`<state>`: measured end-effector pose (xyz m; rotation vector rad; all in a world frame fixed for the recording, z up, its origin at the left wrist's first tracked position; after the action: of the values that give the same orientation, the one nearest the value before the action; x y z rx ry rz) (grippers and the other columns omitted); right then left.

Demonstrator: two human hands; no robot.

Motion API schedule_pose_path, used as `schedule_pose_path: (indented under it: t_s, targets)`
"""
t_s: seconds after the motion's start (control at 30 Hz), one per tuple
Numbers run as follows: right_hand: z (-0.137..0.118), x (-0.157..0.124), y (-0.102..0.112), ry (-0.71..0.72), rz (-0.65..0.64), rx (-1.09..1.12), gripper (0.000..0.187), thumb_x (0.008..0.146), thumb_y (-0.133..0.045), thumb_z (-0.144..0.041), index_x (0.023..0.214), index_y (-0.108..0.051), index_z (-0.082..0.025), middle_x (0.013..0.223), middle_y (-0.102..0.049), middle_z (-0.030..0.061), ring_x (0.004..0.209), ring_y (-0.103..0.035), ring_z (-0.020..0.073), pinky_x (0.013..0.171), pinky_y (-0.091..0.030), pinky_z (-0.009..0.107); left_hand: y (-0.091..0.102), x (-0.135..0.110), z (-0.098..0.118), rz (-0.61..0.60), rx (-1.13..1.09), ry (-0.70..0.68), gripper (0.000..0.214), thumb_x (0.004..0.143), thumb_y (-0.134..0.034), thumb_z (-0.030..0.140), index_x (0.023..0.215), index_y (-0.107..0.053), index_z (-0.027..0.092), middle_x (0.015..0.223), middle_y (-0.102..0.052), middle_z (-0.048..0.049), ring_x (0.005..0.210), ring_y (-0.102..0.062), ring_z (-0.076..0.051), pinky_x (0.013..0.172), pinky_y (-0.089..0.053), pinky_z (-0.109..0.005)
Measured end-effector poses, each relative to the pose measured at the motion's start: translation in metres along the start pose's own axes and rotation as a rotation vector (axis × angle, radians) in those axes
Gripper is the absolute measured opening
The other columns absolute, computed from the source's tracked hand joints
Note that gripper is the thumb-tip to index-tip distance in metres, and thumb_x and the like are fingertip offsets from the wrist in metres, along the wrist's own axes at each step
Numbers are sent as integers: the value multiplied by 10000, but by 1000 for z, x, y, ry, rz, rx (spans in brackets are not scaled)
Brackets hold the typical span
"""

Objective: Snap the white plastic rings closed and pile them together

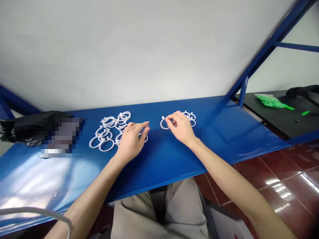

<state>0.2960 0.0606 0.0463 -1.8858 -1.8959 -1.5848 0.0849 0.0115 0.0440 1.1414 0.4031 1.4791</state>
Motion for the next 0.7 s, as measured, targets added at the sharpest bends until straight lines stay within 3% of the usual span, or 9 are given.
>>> schedule_pose_path:
  t_s: [0.13, 0.27, 0.53, 0.7]
  targets:
    - [44, 8, 17, -200, 15, -222, 131, 940, -608, -217, 928, -735, -188, 939, -679, 62, 752, -643, 173, 741, -517, 330, -1, -1, -15, -17, 238, -7, 398, 964, -416, 261, 1236, -692, 170, 1162, -738, -130, 1101, -590, -336, 972, -463, -517]
    - [65, 8, 17, -316, -35, -332, 135, 920, -603, -209, 934, -735, -185, 930, -683, 74, 840, -663, 215, 747, -518, 345, -5, -3, -23, -91, 298, 23, 384, 918, -429, 225, 1161, -723, 187, 1177, -726, -139, 1111, -585, -365, 940, -467, -544]
    - [65, 9, 14, -357, -18, -387, 191, 923, -575, -237, 999, -745, -194, 982, -687, 95, 920, -662, 252, 752, -531, 372, -6, -3, -24, -103, 307, 11, 250, 950, -486, 302, 967, -726, 233, 1028, -729, -122, 1025, -591, -346, 894, -444, -513]
    - [43, 6, 18, -215, 37, -293, 193, 953, -555, -227, 1010, -736, -188, 989, -684, 97, 966, -653, 256, 819, -538, 392, -4, -2, -16, -78, 285, 33, 192, 945, -492, 278, 854, -655, 234, 841, -734, -76, 918, -599, -310, 863, -431, -476]
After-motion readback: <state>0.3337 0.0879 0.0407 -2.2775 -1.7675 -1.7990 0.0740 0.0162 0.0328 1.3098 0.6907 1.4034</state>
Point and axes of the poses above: each hand's wrist, its own x-axis towards the middle knuckle, its own y-axis out of the back of the hand, z = x × y, the point moved 4 cm from there along x, towards the middle knuckle
